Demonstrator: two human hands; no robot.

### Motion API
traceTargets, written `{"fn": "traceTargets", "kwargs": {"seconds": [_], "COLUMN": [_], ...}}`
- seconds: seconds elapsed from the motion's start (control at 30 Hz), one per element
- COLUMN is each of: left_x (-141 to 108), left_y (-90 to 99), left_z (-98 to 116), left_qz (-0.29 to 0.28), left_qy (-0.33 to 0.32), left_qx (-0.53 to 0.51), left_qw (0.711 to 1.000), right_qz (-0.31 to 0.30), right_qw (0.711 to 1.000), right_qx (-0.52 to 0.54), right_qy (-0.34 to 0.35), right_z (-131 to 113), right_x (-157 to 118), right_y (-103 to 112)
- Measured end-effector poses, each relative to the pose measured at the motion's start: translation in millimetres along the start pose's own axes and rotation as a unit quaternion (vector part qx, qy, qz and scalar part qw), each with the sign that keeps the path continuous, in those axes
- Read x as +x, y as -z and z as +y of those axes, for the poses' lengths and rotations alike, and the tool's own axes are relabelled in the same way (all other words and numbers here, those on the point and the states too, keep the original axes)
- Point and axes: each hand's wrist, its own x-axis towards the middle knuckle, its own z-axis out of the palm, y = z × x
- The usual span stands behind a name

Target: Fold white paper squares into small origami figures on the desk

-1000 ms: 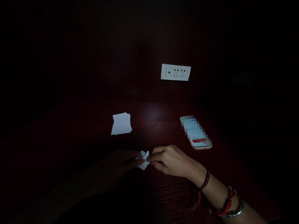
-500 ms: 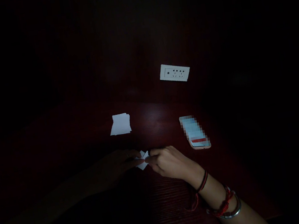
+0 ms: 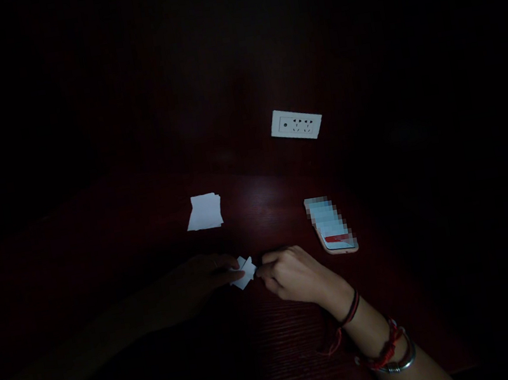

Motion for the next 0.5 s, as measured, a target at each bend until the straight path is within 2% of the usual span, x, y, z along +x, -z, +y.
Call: {"fn": "traceTargets", "kwargs": {"seconds": [0.13, 0.33, 0.5], "left_x": [1.4, 0.9, 1.6], "left_y": [4.0, 1.8, 3.5], "left_z": [2.7, 2.0, 1.1], "left_qz": [-0.005, 0.003, -0.012], "left_qy": [-0.001, 0.006, 0.016], "left_qx": [0.005, -0.002, -0.022], "left_qw": [1.000, 1.000, 1.000], "right_qz": [0.015, -0.002, -0.005], "right_qw": [1.000, 0.999, 0.999], "right_qx": [0.010, 0.033, 0.052], "right_qy": [-0.006, 0.003, 0.000], "right_z": [-1.7, -1.6, -0.9], "right_x": [1.2, 2.3, 2.9], "right_y": [-0.2, -2.4, -3.1]}}
